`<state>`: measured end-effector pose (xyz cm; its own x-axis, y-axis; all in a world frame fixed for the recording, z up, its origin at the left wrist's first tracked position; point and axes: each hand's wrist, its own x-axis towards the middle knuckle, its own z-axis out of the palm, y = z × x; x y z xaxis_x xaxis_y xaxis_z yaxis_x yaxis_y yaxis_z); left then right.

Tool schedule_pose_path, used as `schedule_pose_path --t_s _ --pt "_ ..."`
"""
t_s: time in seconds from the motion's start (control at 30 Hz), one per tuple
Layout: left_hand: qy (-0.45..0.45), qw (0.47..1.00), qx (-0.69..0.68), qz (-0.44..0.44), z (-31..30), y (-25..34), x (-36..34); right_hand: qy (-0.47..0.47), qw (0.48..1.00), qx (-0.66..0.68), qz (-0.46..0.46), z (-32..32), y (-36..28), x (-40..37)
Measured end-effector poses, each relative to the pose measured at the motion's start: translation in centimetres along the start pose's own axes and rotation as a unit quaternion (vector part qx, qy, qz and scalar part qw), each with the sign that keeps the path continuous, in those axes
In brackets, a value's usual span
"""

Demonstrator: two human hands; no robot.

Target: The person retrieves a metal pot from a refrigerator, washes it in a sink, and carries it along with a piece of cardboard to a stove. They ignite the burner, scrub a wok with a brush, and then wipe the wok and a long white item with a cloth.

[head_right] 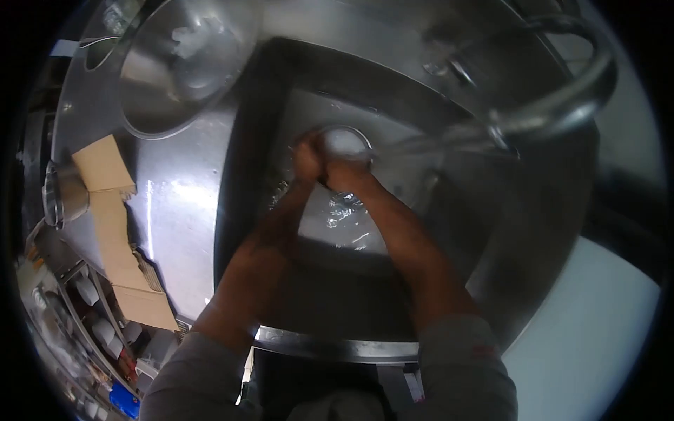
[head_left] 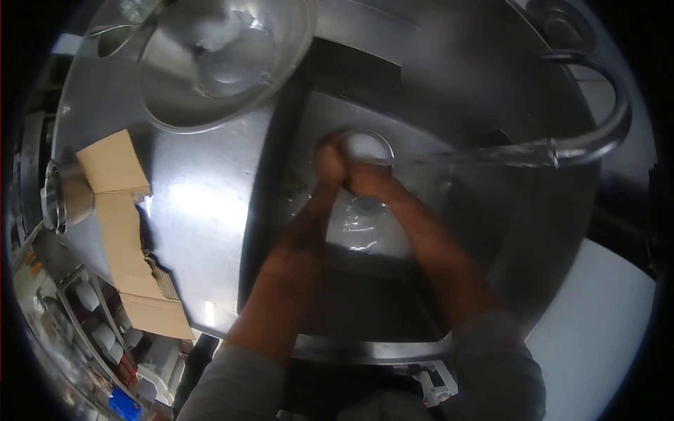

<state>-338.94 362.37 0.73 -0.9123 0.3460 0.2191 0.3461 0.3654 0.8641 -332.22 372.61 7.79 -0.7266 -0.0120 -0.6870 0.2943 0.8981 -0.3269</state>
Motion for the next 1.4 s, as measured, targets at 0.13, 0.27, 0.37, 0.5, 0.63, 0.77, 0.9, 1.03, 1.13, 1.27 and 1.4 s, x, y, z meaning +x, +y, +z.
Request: schedule_pose_path --t_s 0.13,0.27,0.37,0.5,0.63,0.77,0.9,1.03,1.13,1.27,1.4 --pt "-0.006 1.000 0.027 -0.012 0.5 -1.5 -0.8 0.318 0.922 -0.157 -0.155 1.0 0.8 -0.9" --pt "-0.020 0.999 0.035 -0.023 -0.7 1.1 0.3 0.140 0.976 -0.162 -0.042 2.6 2.4 2.7" --pt "-0.040 0.997 0.055 0.025 -1.0 1.0 0.7 0.090 0.990 -0.112 0.015 4.4 3.1 3.6" --pt "-0.006 0.999 0.035 0.038 -0.3 0.8 0.9 0.193 0.973 -0.122 -0.035 5.1 3.1 3.4" --pt "-0.010 0.997 0.069 0.037 -0.4 1.1 0.9 0.066 0.988 -0.137 -0.023 4.5 3.1 4.4" --pt "0.007 0.998 0.055 0.030 0.0 0.5 0.4 0.011 0.999 -0.049 0.001 4.1 2.9 4.2" --pt "-0.052 0.995 0.085 0.008 -0.4 0.6 0.6 0.127 0.989 0.077 -0.007 5.2 3.0 3.6" --pt "-0.053 0.995 0.082 0.007 -0.5 0.0 0.2 0.071 0.997 -0.001 0.034 0.8 0.7 1.6" --pt "-0.048 0.998 0.029 -0.018 -0.2 -0.2 -0.1 0.181 0.982 0.040 -0.042 0.9 0.2 0.4" --pt "-0.078 0.996 -0.040 -0.027 -0.6 0.3 0.5 0.186 0.982 0.022 -0.032 2.6 0.1 1.4" --pt "-0.072 0.994 0.054 -0.056 -0.4 1.2 0.5 0.139 0.983 0.122 0.012 4.2 1.4 3.1"
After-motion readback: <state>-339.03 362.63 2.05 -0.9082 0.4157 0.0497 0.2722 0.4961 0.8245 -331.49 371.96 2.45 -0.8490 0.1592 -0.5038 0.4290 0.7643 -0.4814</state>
